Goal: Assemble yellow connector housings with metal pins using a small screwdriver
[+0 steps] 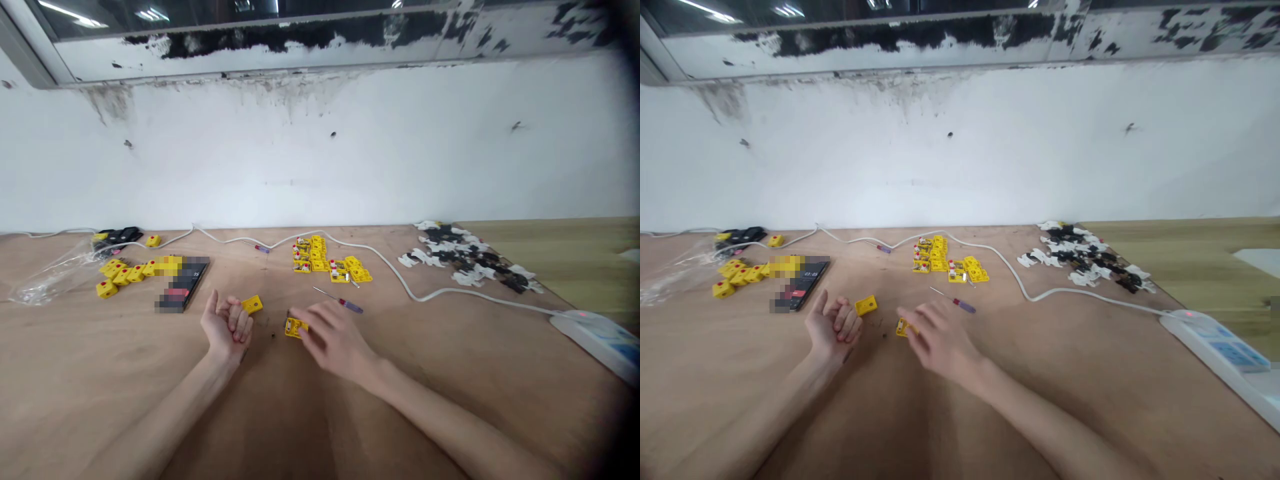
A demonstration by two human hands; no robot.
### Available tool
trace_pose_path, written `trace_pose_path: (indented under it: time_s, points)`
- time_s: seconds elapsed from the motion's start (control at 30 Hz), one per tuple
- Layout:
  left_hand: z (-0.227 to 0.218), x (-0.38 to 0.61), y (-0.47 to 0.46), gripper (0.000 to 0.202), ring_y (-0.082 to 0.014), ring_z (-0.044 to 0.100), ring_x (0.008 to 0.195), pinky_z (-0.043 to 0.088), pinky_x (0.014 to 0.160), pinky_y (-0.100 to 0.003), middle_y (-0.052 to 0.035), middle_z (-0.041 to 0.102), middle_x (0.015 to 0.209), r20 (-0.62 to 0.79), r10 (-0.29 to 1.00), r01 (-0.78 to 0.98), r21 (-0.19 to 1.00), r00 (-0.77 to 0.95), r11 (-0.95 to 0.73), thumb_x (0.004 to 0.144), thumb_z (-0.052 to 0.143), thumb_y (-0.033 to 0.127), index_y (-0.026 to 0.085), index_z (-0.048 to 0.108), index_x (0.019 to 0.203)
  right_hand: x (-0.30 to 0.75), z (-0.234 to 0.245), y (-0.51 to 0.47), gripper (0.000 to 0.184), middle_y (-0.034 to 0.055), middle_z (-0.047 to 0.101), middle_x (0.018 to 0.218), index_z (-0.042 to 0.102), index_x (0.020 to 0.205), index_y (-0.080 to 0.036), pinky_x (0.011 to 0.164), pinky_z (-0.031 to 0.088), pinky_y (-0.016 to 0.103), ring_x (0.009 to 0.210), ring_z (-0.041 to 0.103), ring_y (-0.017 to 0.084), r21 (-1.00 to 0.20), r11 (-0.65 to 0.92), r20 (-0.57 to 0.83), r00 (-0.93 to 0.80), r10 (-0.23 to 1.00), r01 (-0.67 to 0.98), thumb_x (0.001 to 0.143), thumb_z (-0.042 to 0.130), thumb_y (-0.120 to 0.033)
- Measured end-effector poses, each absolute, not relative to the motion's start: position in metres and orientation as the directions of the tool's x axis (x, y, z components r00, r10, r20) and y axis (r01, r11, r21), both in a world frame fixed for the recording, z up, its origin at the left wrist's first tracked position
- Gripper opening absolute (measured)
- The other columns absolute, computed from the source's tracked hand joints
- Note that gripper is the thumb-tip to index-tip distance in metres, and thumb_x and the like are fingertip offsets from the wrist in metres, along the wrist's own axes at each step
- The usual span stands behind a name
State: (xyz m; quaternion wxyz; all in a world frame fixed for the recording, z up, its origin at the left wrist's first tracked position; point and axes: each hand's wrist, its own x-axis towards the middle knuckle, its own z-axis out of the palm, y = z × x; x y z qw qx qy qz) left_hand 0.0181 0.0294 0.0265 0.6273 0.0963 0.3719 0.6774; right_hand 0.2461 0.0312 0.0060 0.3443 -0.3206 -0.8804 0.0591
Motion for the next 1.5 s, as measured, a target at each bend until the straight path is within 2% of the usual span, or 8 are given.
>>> trace_pose_path:
  time_s: [0.1,0.27,0.6,0.77,0.9,1.07,1.3,1.5]
  points:
    - [0.028,0.027,0.026,0.054,-0.0077,0.023,0.022,0.015,0.026,-0.021,0.0072,0.027,0.031,-0.363,0.912,-0.785,0.614,-0.192,0.079,0.093,0.045,0.058,0.017,0.056,0.060,0.220,0.009,0.006,0.053,0.0076,0.064,0.101,0.043,0.146,-0.021,0.087,0.044,0.043,0.092,0.053,0.025,-0.280,0.875,0.478,-0.733,0.484,0.396,0.094,0.054,-0.024]
    - [0.030,0.024,0.029,0.053,-0.0085,0.023,0.021,0.014,0.026,-0.022,0.0064,0.027,0.030,-0.313,0.921,-0.776,0.630,-0.231,0.020,0.093,0.044,0.056,0.017,0.056,0.059,0.206,0.004,-0.002,0.028,0.0081,0.062,0.102,0.062,0.121,-0.021,0.085,0.043,0.041,0.092,0.052,0.024,-0.294,0.880,0.501,-0.724,0.474,0.373,0.094,0.054,-0.024]
    - [0.018,0.023,0.032,0.051,-0.0082,0.022,0.023,0.015,0.029,-0.021,0.0071,0.027,0.031,-0.195,0.946,-0.701,0.712,-0.260,-0.046,0.090,0.047,0.058,0.018,0.056,0.060,0.200,0.001,-0.004,0.026,0.0083,0.062,0.109,0.062,0.118,-0.021,0.086,0.042,0.043,0.092,0.052,0.024,-0.321,0.872,0.535,-0.688,0.489,0.370,0.094,0.055,-0.024]
    - [0.016,0.002,0.042,0.051,-0.0091,0.028,0.035,0.021,0.040,-0.022,0.0056,0.032,0.038,0.226,0.954,-0.016,0.972,-0.198,-0.233,0.089,0.052,0.060,0.018,0.062,0.062,0.210,-0.001,0.006,0.028,0.0093,0.062,0.109,0.062,0.116,-0.021,0.085,0.043,0.043,0.095,0.053,0.025,-0.378,0.810,0.577,-0.571,0.585,0.448,0.090,0.053,-0.014]
    - [0.024,-0.010,0.038,0.019,-0.0162,0.051,0.067,0.038,0.067,-0.029,-0.0041,0.062,0.068,0.348,0.909,0.400,0.817,0.230,-0.415,0.074,0.077,0.037,0.020,0.073,0.069,0.243,0.002,0.032,0.033,0.0110,0.060,0.113,0.062,0.116,-0.021,0.088,0.043,0.046,0.101,0.053,0.028,-0.361,0.646,0.607,-0.357,0.710,0.672,0.086,0.053,-0.010]
    - [0.017,-0.007,0.028,0.016,-0.0219,0.052,0.087,0.036,0.080,-0.037,-0.0074,0.061,0.091,0.322,0.800,0.679,0.423,0.506,-0.600,0.085,0.067,0.035,0.025,0.078,0.091,0.302,-0.007,0.062,0.031,0.0160,0.058,0.115,0.065,0.115,-0.017,0.087,0.045,0.053,0.104,0.052,0.036,-0.297,0.307,0.582,-0.083,0.809,0.904,0.085,0.062,-0.027]
    - [0.003,-0.007,0.026,0.012,-0.0213,0.051,0.091,0.037,0.081,-0.035,-0.0066,0.059,0.094,0.299,0.829,0.645,0.525,0.472,-0.556,0.089,0.064,0.029,0.022,0.074,0.086,0.344,-0.007,0.066,0.016,0.0078,0.066,0.099,0.072,0.090,-0.021,0.088,0.048,0.045,0.097,0.062,0.026,-0.445,0.456,0.387,-0.294,0.874,0.771,0.091,0.062,-0.034]
    - [0.007,-0.010,0.024,0.011,-0.0238,0.050,0.093,0.031,0.082,-0.038,-0.0045,0.062,0.092,0.201,0.875,0.710,0.519,0.441,-0.477,0.082,0.071,0.035,0.025,0.073,0.083,0.327,0.009,0.072,0.028,0.0071,0.074,0.094,0.071,0.093,-0.020,0.084,0.056,0.041,0.087,0.070,0.024,-0.821,0.375,0.372,-0.093,0.923,0.430,0.084,0.071,-0.046]
